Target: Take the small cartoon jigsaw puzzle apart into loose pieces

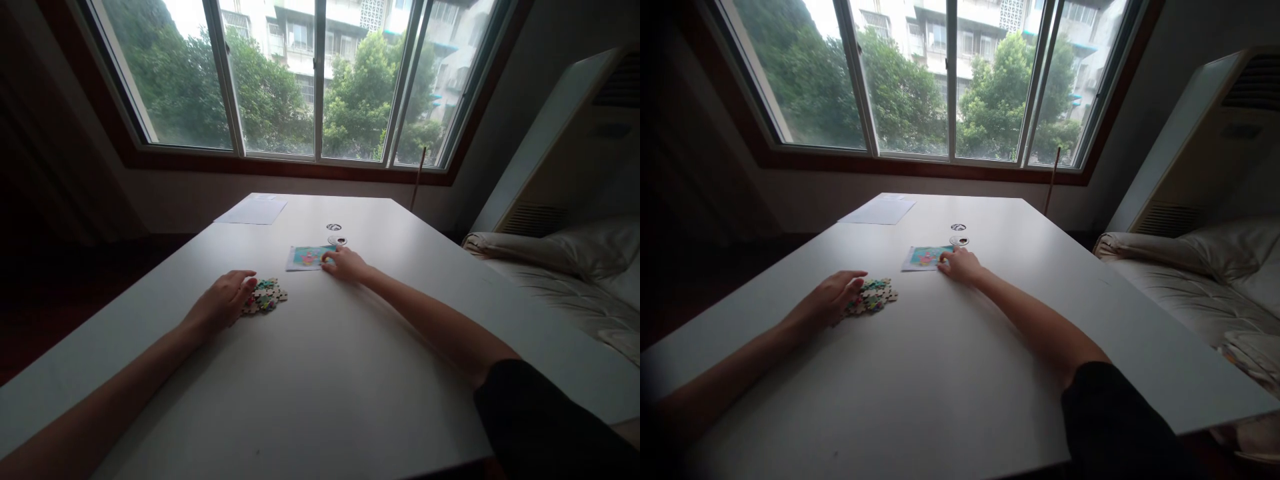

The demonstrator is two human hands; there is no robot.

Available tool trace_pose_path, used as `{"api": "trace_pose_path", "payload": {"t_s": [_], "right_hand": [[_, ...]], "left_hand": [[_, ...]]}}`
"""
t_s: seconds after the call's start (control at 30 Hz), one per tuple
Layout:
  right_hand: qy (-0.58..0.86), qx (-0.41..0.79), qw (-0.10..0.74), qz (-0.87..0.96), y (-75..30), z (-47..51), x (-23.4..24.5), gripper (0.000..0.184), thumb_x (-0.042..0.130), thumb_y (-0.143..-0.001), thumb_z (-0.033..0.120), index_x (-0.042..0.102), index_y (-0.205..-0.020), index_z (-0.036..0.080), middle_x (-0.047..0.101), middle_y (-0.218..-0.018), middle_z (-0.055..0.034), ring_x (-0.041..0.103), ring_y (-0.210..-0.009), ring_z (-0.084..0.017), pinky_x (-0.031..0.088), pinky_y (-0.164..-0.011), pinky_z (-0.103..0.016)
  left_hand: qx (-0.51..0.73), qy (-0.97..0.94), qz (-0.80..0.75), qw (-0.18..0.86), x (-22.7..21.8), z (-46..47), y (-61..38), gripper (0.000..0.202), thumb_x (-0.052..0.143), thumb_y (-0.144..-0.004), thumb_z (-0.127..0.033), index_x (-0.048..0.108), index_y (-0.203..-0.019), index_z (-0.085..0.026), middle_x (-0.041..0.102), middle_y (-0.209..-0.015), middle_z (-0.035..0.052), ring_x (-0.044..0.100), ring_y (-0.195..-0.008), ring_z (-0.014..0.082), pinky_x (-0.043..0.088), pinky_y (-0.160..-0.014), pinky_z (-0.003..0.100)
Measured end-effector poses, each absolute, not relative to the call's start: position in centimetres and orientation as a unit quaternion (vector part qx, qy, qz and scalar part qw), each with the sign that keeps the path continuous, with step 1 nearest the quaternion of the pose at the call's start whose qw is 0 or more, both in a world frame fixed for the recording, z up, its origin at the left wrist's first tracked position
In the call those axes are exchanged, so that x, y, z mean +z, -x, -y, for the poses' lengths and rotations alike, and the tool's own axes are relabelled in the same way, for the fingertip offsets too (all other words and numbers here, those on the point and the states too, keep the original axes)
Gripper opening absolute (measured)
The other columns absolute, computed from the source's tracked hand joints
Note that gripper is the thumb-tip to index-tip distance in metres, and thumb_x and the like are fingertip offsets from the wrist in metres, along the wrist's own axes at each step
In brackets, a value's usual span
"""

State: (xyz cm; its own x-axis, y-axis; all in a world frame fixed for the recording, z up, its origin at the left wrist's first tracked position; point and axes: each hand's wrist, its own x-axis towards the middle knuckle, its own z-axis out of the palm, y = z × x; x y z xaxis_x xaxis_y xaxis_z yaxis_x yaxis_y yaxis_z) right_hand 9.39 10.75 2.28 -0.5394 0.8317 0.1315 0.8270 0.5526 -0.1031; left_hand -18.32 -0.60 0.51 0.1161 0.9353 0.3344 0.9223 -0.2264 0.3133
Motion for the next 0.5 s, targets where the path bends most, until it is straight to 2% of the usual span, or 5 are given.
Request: {"api": "trace_pose_path", "payload": {"t_s": [0.27, 0.4, 0.5], "right_hand": [[0.406, 0.035, 0.106, 0.907, 1.2, -9.8, 2.6, 0.039, 0.043, -0.081, 0.053, 0.056, -0.110, 0.031, 0.051, -0.109, -0.0068, 0.049, -0.100, -0.023, 0.041, -0.079, -0.035], [0.392, 0.041, 0.105, 0.913, 2.2, -9.2, 3.2, 0.037, 0.043, -0.082, 0.050, 0.057, -0.109, 0.030, 0.052, -0.109, -0.0071, 0.050, -0.098, -0.023, 0.042, -0.077, -0.038], [0.381, 0.040, 0.111, 0.917, 0.1, -7.6, 5.0, 0.043, 0.039, -0.083, 0.054, 0.055, -0.113, 0.027, 0.053, -0.110, -0.0083, 0.053, -0.095, -0.022, 0.044, -0.075, -0.036]], "left_hand": [[0.242, -0.742, -0.626, -0.013, 1.4, 0.6, 19.2, 0.054, 0.021, -0.088, -0.051, 0.055, -0.104, -0.013, 0.056, -0.106, 0.0117, 0.051, -0.100, 0.0246, 0.039, -0.088, 0.036], [0.230, -0.744, -0.627, -0.027, 1.5, 0.6, 19.5, 0.051, 0.022, -0.088, -0.049, 0.057, -0.102, -0.014, 0.057, -0.104, 0.0108, 0.052, -0.098, 0.0243, 0.040, -0.086, 0.036], [0.229, -0.744, -0.626, -0.041, 2.1, 0.7, 19.2, 0.052, 0.022, -0.088, -0.048, 0.059, -0.098, -0.014, 0.059, -0.102, 0.0113, 0.054, -0.096, 0.0249, 0.042, -0.085, 0.036]]}}
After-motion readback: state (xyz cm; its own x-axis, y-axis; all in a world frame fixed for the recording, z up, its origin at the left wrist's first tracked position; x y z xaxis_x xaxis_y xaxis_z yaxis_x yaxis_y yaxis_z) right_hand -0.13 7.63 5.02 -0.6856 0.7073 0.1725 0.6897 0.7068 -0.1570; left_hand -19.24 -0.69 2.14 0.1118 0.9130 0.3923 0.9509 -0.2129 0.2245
